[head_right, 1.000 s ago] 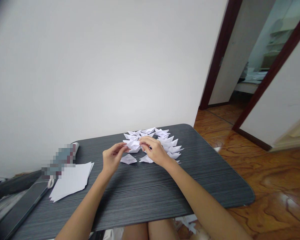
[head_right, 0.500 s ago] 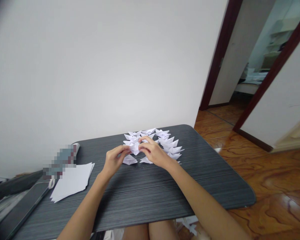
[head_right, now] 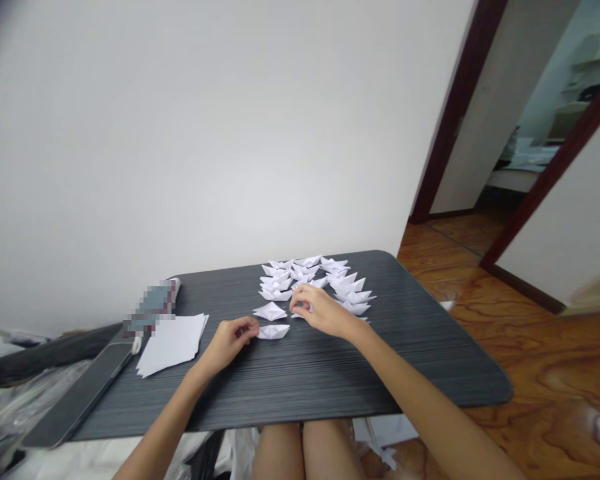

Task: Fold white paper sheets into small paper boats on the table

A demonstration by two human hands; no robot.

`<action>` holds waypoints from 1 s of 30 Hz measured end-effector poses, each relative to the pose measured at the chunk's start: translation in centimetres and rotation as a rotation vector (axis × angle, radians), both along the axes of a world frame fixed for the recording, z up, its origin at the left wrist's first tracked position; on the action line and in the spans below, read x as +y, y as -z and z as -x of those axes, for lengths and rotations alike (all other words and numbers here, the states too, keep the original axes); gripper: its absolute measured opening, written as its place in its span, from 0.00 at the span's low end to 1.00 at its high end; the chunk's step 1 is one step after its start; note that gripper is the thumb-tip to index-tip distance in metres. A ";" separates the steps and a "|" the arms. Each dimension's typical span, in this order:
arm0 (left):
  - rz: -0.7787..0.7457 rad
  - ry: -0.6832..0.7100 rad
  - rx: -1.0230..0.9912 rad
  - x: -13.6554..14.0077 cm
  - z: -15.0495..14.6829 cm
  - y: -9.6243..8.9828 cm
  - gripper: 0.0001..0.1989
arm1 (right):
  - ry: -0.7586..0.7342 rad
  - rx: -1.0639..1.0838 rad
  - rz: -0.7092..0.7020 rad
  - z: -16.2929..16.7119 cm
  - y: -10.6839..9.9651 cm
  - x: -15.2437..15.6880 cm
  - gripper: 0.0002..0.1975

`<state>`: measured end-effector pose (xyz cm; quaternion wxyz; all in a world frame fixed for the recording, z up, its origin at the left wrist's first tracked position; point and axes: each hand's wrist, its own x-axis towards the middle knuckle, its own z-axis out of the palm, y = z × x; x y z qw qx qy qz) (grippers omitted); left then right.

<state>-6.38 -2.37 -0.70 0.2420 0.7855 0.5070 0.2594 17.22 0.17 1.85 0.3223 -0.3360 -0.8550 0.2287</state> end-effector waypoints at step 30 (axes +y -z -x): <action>-0.150 0.087 -0.077 6.7 1.1 2.2 0.09 | 0.314 -0.365 -0.022 3.1 1.7 5.1 0.10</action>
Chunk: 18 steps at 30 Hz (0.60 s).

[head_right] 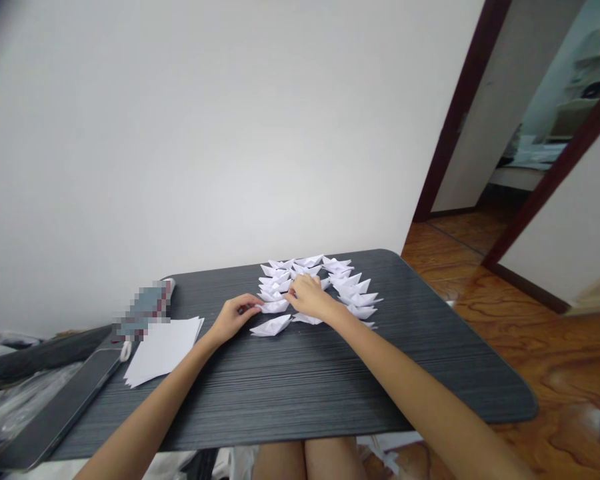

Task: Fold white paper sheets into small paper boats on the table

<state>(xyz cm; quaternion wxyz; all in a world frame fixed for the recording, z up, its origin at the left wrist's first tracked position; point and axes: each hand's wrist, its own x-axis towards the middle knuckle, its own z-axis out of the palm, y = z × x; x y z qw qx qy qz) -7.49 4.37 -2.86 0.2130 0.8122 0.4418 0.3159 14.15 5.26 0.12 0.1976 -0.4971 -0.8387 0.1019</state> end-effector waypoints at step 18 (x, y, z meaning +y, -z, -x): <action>-0.054 0.005 0.091 -6.1 -1.0 -0.7 0.12 | 0.106 0.112 -0.083 -9.7 -3.2 -6.1 0.10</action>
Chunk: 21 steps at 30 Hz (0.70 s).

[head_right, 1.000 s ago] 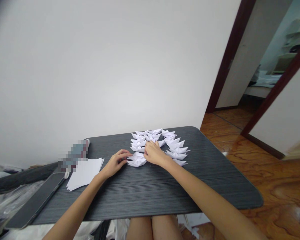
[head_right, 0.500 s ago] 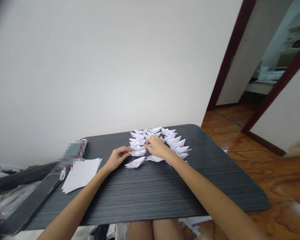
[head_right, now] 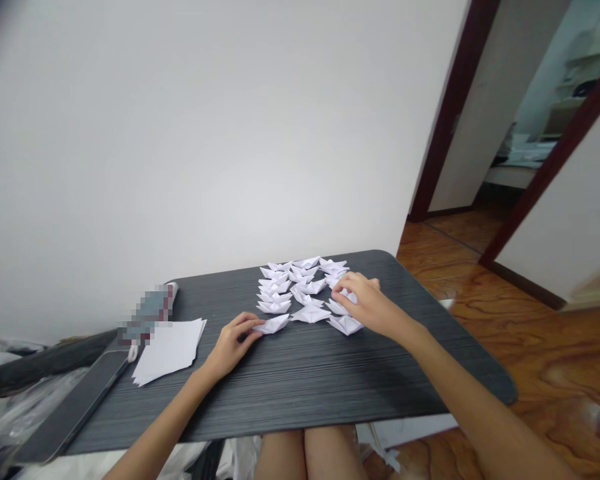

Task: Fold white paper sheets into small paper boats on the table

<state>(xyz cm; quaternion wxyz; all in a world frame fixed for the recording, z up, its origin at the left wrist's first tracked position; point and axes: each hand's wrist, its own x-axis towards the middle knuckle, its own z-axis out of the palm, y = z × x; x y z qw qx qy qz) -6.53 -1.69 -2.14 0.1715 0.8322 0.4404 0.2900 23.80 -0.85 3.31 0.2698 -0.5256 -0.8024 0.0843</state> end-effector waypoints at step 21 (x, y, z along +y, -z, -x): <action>-0.111 -0.132 -0.132 0.8 0.2 -0.9 0.13 | 0.062 -0.106 -0.082 -3.5 1.3 -6.7 0.08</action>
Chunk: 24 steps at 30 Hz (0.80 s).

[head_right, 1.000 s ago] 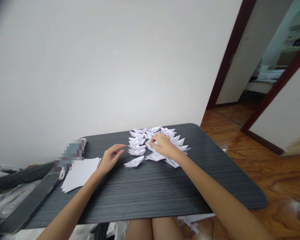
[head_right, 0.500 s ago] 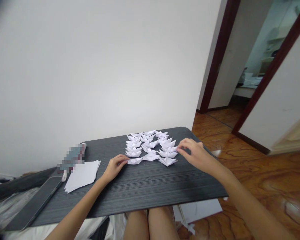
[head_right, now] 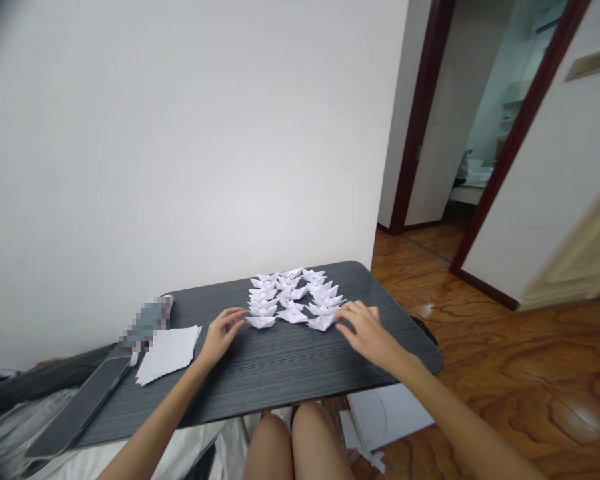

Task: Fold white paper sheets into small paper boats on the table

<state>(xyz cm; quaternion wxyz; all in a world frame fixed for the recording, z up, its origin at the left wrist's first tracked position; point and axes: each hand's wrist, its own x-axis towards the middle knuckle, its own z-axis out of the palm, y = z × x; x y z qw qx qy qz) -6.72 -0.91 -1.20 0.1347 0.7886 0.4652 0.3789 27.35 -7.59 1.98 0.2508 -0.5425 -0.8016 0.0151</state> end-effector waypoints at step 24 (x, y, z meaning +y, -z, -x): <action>-0.062 0.124 0.321 2.0 -7.9 -0.3 0.18 | -0.168 -0.223 0.075 6.2 1.0 7.2 0.07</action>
